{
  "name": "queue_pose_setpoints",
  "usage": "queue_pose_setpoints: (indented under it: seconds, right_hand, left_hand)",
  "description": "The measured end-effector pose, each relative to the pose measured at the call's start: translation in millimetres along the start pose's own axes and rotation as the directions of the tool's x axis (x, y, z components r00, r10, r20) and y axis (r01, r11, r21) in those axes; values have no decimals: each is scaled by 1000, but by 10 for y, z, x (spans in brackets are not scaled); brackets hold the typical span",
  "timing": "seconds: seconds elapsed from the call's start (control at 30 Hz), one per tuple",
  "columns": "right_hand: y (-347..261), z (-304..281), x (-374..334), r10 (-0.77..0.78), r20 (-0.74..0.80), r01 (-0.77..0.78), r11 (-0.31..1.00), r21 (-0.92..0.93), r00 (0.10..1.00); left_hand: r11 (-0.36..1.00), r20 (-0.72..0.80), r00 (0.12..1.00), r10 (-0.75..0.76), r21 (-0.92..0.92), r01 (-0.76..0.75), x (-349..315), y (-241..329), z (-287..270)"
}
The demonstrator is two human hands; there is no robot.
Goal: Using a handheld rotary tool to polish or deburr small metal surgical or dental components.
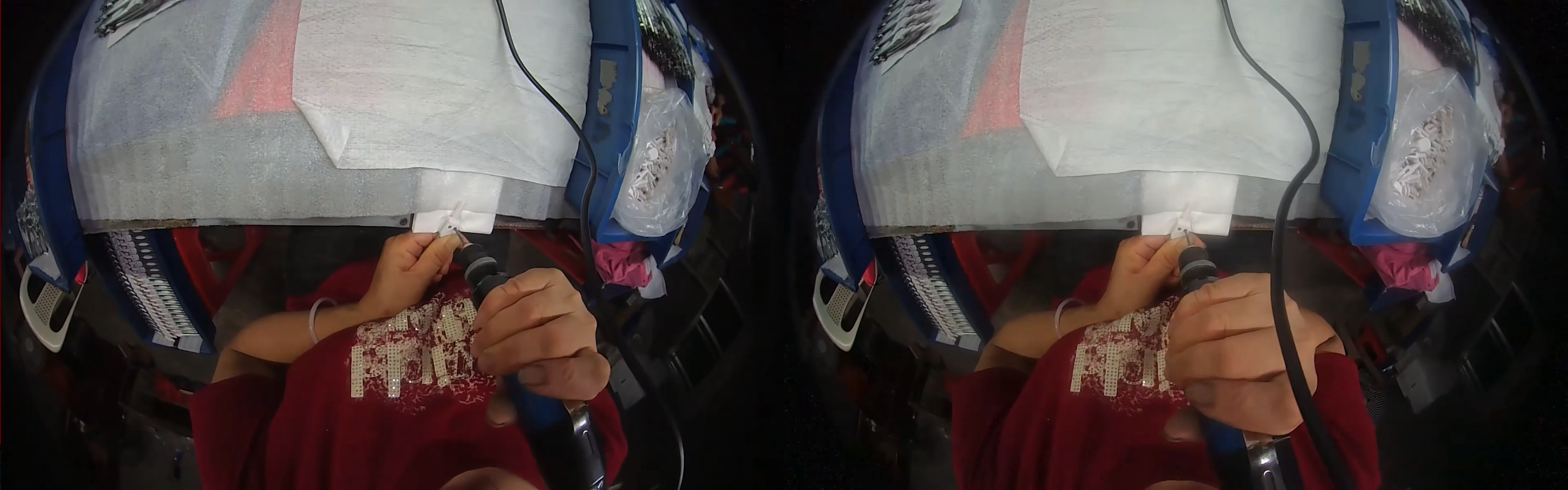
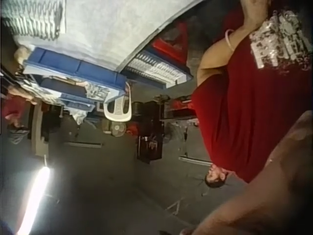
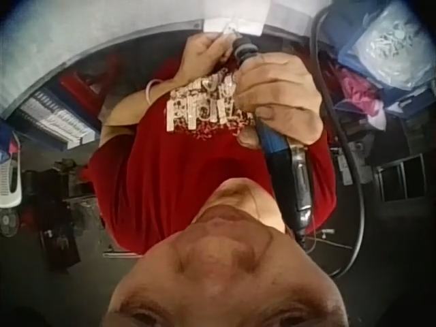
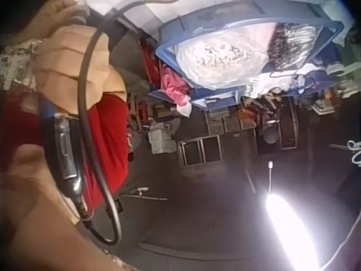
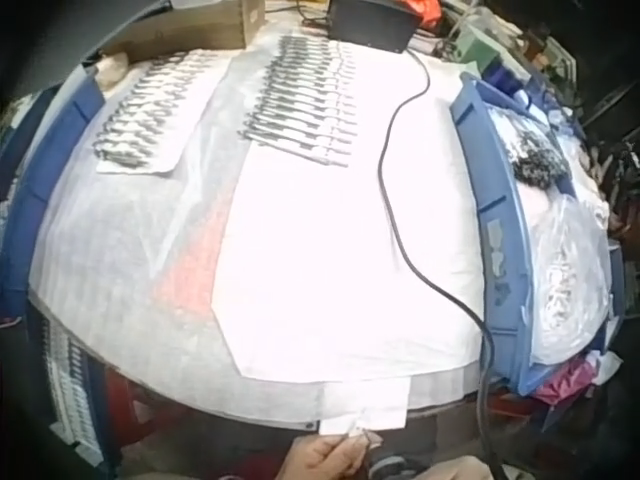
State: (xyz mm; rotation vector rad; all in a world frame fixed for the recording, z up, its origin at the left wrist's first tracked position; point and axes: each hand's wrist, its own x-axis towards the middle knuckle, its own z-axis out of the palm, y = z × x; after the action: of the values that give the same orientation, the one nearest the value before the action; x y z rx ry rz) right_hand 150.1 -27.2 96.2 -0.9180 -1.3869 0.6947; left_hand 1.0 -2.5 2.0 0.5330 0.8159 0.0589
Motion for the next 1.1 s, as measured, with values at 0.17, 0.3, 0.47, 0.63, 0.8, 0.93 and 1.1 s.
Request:
queue_pose_setpoints:
  seconds: [0.17,0.3,0.47,0.63,0.8,0.93,1.1]
  right_hand:
    - [10,-26,54,14,25,-15,1000,19,1000]
    - [-12,-29,56,5,26,-5,1000,-10,1000]
    - [-75,-53,61,24,41,-23,999,-29,999]
    - [-58,-44,44,18,35,-17,1000,-25,999]
    - [-19,12,49,-4,-16,4,1000,-4,1000]
    - [-16,-13,76,24,3,-24,1000,20,1000]
    - [-38,-5,101,78,40,-79,996,28,996]
  left_hand:
    - [999,-15,1000,1,39,-1,-12,23,3]
    - [1000,8,1000,-2,27,2,-10,36,5]
    - [999,13,1000,-2,54,1,-9,44,-3]
    - [999,-22,999,-33,16,33,-18,73,28]
    - [999,19,1000,-24,32,23,-2,33,-20]
    - [999,-5,1000,-6,34,7,-2,72,12]
    - [999,4,1000,-29,18,29,12,37,-27]
